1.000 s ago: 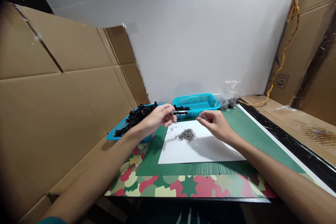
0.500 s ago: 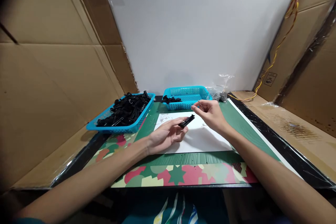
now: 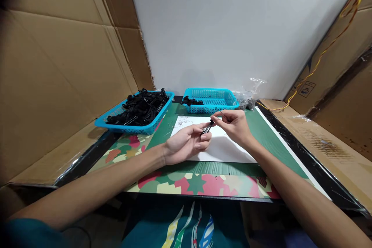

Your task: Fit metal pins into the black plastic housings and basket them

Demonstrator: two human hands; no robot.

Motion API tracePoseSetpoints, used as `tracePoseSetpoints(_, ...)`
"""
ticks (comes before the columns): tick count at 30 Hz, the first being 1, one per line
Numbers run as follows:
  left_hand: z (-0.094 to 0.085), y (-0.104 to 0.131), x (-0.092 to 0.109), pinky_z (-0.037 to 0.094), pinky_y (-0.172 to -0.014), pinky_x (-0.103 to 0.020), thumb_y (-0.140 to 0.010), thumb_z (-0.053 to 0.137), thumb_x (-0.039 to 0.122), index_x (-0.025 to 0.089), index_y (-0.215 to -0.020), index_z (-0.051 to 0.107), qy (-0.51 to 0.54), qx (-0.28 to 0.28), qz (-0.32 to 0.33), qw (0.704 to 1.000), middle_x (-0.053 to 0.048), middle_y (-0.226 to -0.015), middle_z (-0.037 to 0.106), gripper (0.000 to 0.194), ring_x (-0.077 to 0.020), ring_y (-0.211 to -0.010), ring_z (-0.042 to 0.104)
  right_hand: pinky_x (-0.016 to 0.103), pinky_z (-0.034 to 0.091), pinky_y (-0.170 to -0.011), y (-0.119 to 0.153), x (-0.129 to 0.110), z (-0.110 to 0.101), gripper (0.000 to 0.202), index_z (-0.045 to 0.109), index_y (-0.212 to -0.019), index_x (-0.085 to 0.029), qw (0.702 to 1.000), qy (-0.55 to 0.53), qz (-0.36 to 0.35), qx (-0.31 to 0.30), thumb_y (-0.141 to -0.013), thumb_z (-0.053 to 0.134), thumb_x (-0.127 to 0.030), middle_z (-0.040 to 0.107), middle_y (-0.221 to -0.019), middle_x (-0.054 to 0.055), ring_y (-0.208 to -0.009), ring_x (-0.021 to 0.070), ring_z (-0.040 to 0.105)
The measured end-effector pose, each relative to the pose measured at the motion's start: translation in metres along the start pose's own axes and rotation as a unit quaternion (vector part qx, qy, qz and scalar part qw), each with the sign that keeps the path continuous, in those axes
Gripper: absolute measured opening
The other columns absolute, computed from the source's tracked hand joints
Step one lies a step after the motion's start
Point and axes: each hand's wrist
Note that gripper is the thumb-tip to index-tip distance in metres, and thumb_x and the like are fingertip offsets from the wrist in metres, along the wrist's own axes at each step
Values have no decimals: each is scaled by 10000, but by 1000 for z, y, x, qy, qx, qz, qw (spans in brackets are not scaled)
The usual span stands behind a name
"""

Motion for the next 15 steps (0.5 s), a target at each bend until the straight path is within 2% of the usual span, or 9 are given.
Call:
tracePoseSetpoints(7,-6,-5,-3,342,-569,-179,-912,481,118,178,-1032,516,-40,9,13,999,2,-774,460,139,-86,-577,391,267,317,-514,3,2,-5,190,789,-819,-179,981,147,-129,-6,-941,679,-277,382,-525,-66,-485,98,331)
tracePoseSetpoints(11,-5,-5,-3,340,-570,-183,-952,524,166,186,-991,497,-72,34,28,996,-1,-768,484,52,-88,-581,397,273,291,-504,2,2,-8,184,779,-811,-166,986,132,-99,-15,-929,693,-278,355,-535,-72,-494,95,304)
tracePoseSetpoints(15,-3,-4,-4,312,-542,-184,-996,588,275,142,-1097,556,-87,76,38,993,13,-738,478,170,-82,-566,380,288,254,-499,1,-2,-7,278,778,-784,-158,998,57,-12,-15,-940,703,-377,346,-553,-53,-527,106,298)
Point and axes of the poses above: each hand's wrist, its own y-axis away from the middle knuckle, its own z-axis out of the palm, x = y × z
